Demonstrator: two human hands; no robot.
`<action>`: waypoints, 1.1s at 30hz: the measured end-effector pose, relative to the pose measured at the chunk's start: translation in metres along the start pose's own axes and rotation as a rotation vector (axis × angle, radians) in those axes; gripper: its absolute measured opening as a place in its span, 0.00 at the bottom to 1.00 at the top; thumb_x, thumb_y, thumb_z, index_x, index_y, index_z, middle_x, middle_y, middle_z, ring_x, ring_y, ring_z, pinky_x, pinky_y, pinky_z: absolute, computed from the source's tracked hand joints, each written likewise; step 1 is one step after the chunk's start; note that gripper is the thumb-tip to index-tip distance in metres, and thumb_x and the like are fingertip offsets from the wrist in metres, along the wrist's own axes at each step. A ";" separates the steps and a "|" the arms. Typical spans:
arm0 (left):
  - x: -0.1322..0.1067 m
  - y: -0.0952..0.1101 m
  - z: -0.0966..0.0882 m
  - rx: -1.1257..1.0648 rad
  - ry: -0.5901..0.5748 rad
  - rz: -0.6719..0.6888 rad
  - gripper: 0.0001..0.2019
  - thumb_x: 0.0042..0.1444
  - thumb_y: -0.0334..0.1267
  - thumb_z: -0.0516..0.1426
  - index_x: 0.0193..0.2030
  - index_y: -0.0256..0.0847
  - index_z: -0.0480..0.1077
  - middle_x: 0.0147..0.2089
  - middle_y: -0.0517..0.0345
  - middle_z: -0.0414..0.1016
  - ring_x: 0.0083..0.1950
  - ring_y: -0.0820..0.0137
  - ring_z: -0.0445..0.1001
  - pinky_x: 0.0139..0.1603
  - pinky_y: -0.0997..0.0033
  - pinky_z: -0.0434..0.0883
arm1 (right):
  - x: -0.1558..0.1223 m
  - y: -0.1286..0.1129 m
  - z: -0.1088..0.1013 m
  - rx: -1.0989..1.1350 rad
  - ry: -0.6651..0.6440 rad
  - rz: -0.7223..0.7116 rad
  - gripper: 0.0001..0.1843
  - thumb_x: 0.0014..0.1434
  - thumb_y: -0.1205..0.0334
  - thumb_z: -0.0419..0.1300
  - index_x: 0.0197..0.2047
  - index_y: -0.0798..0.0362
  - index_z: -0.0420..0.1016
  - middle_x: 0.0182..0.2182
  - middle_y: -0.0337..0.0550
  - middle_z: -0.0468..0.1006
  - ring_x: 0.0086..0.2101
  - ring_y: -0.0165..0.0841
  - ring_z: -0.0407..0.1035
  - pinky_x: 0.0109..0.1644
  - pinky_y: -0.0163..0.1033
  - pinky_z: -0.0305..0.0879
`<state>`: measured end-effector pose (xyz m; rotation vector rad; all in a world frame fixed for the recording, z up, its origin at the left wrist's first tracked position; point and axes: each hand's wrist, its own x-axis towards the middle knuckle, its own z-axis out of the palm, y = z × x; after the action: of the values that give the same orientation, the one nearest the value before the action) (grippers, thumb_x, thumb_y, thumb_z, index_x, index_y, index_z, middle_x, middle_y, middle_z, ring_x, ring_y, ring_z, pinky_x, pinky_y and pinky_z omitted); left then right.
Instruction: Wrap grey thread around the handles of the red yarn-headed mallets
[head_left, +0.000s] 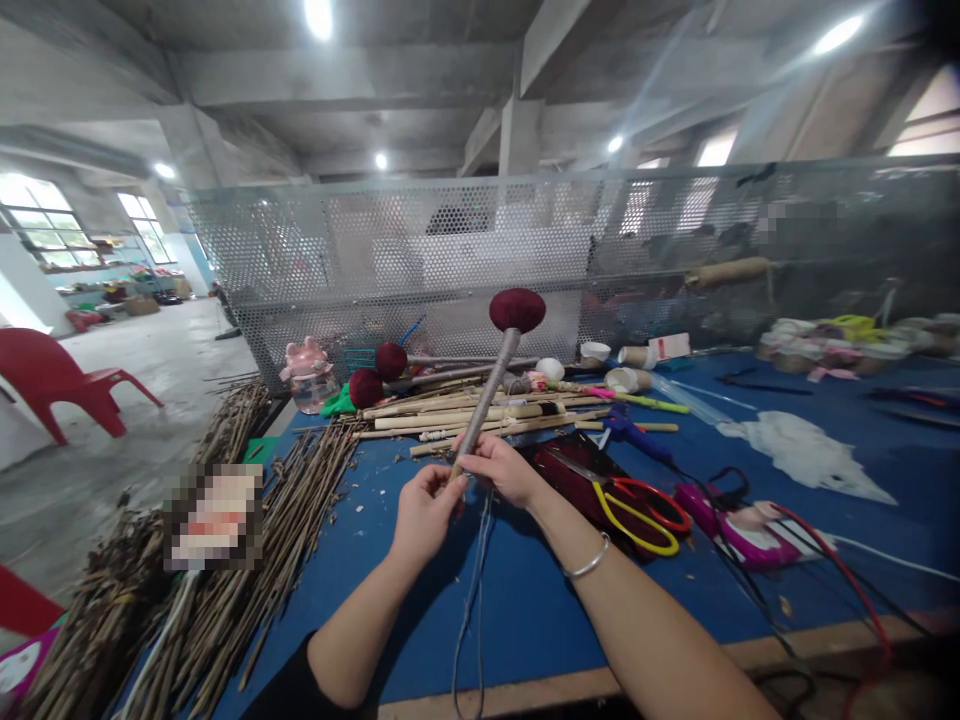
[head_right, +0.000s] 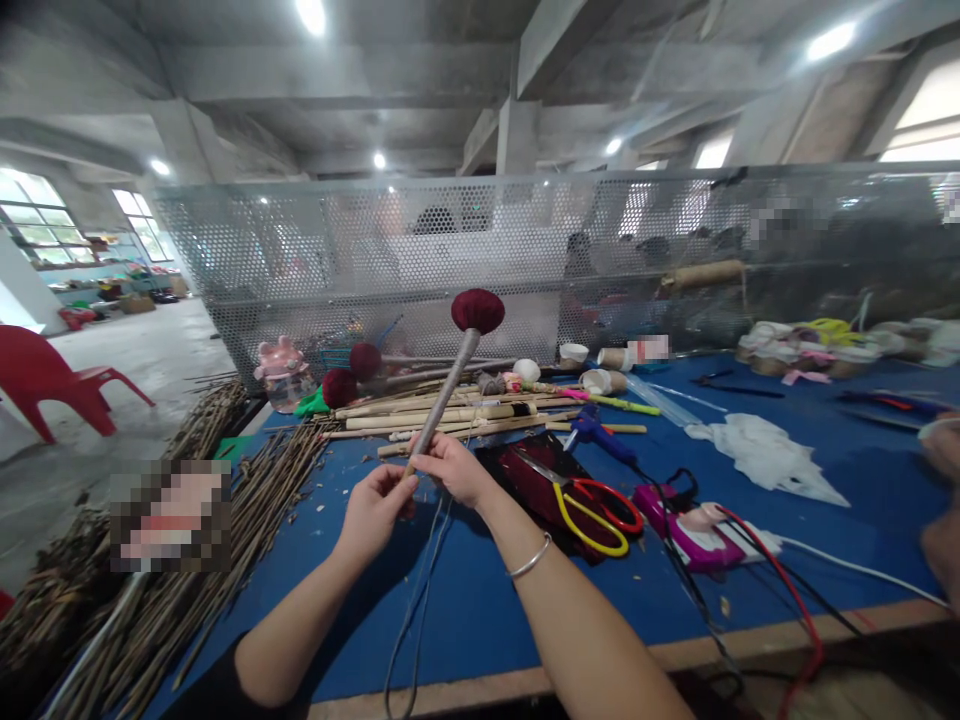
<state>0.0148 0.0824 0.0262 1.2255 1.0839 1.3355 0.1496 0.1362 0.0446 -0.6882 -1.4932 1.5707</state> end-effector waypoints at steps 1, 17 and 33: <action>0.000 0.001 0.000 -0.038 -0.042 -0.036 0.16 0.46 0.49 0.58 0.31 0.36 0.65 0.21 0.63 0.65 0.18 0.78 0.63 0.20 0.77 0.61 | -0.001 -0.002 -0.001 0.000 -0.018 0.020 0.18 0.46 0.56 0.64 0.37 0.55 0.65 0.17 0.28 0.60 0.15 0.20 0.47 0.19 0.30 0.42; -0.001 0.003 0.002 -0.066 -0.045 -0.065 0.19 0.46 0.53 0.57 0.33 0.36 0.66 0.26 0.59 0.70 0.17 0.79 0.63 0.17 0.78 0.61 | -0.001 -0.002 0.000 -0.016 -0.026 0.002 0.18 0.47 0.53 0.63 0.36 0.55 0.64 0.19 0.31 0.64 0.16 0.22 0.52 0.20 0.31 0.46; -0.002 0.005 0.001 -0.028 -0.053 -0.022 0.17 0.48 0.51 0.56 0.31 0.36 0.65 0.25 0.61 0.69 0.17 0.79 0.62 0.20 0.77 0.61 | -0.002 -0.003 0.003 -0.022 0.016 0.025 0.18 0.46 0.53 0.63 0.34 0.54 0.62 0.17 0.27 0.59 0.14 0.20 0.47 0.18 0.31 0.40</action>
<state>0.0152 0.0798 0.0315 1.2181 1.0358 1.2905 0.1486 0.1329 0.0479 -0.7330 -1.4973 1.5661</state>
